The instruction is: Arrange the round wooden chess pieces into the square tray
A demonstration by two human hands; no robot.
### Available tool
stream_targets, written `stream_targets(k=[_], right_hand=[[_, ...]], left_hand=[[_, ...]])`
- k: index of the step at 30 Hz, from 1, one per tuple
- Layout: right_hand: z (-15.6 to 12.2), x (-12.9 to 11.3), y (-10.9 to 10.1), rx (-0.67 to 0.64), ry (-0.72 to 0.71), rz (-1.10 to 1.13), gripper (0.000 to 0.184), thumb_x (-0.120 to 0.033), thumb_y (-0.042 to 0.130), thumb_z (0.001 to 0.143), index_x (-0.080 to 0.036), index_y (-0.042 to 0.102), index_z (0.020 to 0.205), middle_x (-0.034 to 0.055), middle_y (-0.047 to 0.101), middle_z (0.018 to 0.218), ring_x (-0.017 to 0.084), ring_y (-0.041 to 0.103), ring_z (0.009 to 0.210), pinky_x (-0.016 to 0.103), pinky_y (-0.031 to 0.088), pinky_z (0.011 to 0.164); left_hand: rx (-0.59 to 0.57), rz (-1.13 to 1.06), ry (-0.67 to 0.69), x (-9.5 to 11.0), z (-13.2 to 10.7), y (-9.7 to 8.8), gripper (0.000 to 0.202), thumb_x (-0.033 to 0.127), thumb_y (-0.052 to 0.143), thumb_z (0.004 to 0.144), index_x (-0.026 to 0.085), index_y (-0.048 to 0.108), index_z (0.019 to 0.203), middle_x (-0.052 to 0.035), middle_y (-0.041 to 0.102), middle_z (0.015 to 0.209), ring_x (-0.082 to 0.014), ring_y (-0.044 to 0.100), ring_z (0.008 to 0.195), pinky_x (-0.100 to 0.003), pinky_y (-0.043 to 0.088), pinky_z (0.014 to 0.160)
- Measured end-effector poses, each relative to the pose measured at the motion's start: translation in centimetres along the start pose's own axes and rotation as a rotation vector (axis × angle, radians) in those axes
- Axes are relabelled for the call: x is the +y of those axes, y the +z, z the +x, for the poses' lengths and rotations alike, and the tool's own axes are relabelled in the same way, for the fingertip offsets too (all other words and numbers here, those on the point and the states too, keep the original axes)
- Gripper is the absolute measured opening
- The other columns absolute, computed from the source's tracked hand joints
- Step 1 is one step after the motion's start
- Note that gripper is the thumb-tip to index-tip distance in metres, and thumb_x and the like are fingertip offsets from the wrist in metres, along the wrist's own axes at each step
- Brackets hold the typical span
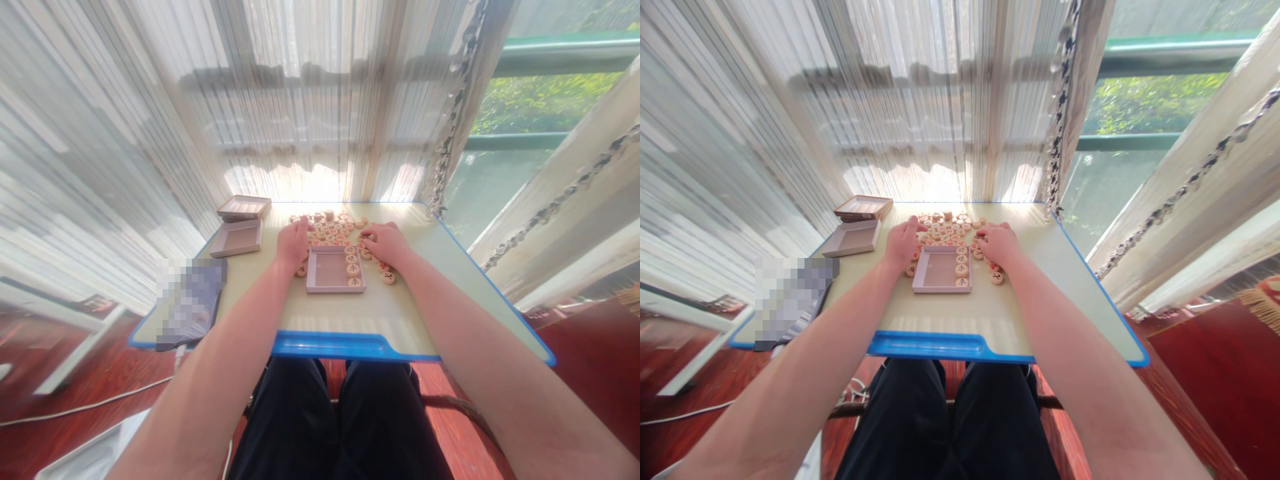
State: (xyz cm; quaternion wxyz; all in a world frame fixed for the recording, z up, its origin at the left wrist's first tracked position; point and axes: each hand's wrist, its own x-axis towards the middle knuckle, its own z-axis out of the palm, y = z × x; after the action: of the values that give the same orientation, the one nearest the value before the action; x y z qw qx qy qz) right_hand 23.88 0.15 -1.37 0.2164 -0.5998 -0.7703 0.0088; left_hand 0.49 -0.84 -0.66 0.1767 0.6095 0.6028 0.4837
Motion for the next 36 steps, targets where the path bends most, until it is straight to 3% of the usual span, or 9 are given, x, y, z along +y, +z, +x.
stream_targets(k=[6, 9, 12, 19, 24, 28, 36], right_hand=[[0.09, -0.13, -0.11, 0.001, 0.029, -0.024, 0.034, -0.043, 0.055, 0.077, -0.017, 0.069, 0.094, 0.0102, 0.065, 0.098, 0.026, 0.049, 0.098, 0.038, 0.038, 0.089], [0.12, -0.12, -0.01, 0.001, 0.028, -0.024, 0.039, -0.041, 0.056, 0.077, -0.017, 0.066, 0.106, 0.0103, 0.064, 0.107, 0.026, 0.048, 0.102, 0.037, 0.036, 0.091], [0.12, -0.17, 0.01, -0.028, 0.012, -0.023, 0.035, -0.035, 0.055, 0.077, -0.021, 0.068, 0.107, 0.0076, 0.062, 0.117, 0.026, 0.046, 0.11, 0.037, 0.033, 0.094], [0.17, -0.08, -0.07, -0.011, 0.062, -0.045, 0.036, -0.043, 0.056, 0.075, -0.017, 0.07, 0.096, 0.0108, 0.064, 0.106, 0.028, 0.048, 0.104, 0.037, 0.035, 0.094], [0.09, -0.03, -0.24, -0.005, 0.056, -0.026, 0.04, -0.039, 0.058, 0.073, -0.016, 0.068, 0.105, 0.0096, 0.063, 0.107, 0.028, 0.048, 0.103, 0.037, 0.035, 0.094], [0.01, -0.15, -0.4, -0.025, 0.023, -0.007, 0.033, -0.028, 0.055, 0.073, -0.021, 0.07, 0.102, 0.0054, 0.064, 0.112, 0.026, 0.047, 0.105, 0.036, 0.034, 0.095], [0.01, -0.23, -0.47, -0.009, 0.032, -0.009, 0.035, -0.031, 0.057, 0.073, -0.018, 0.07, 0.103, 0.0085, 0.064, 0.111, 0.027, 0.047, 0.107, 0.037, 0.034, 0.096]], left_hand=[[-0.015, 0.038, 0.012, 0.11, -0.16, -0.11, 0.059, 0.054, 0.025, 0.089, 0.017, 0.069, 0.077, -0.0044, 0.066, 0.065, -0.0199, 0.061, 0.073, -0.029, 0.043, 0.067], [-0.021, 0.104, 0.078, 0.19, -0.28, -0.15, 0.057, 0.051, 0.026, 0.09, 0.017, 0.069, 0.076, -0.0037, 0.066, 0.066, -0.0192, 0.061, 0.073, -0.028, 0.042, 0.068], [-0.07, 0.191, 0.187, 0.29, -0.42, -0.2, 0.05, 0.049, 0.032, 0.089, 0.017, 0.069, 0.075, -0.0041, 0.067, 0.071, -0.0188, 0.06, 0.074, -0.028, 0.041, 0.069], [-0.113, 0.288, 0.297, 0.23, -0.47, -0.31, 0.045, 0.044, 0.035, 0.089, 0.018, 0.066, 0.071, -0.0052, 0.068, 0.074, -0.0181, 0.059, 0.075, -0.028, 0.039, 0.067], [-0.113, 0.314, 0.31, 0.34, -0.51, -0.35, 0.044, 0.043, 0.036, 0.088, 0.017, 0.066, 0.069, -0.0047, 0.067, 0.071, -0.0176, 0.058, 0.072, -0.028, 0.039, 0.066], [-0.141, 0.334, 0.322, 0.5, -0.64, -0.43, 0.036, 0.039, 0.042, 0.085, 0.018, 0.067, 0.072, -0.0045, 0.068, 0.074, -0.0189, 0.058, 0.078, -0.029, 0.042, 0.073], [-0.189, 0.331, 0.342, 0.55, -0.82, -0.54, 0.024, 0.027, 0.051, 0.071, 0.02, 0.071, 0.084, -0.0029, 0.07, 0.088, -0.022, 0.056, 0.095, -0.032, 0.044, 0.087]])
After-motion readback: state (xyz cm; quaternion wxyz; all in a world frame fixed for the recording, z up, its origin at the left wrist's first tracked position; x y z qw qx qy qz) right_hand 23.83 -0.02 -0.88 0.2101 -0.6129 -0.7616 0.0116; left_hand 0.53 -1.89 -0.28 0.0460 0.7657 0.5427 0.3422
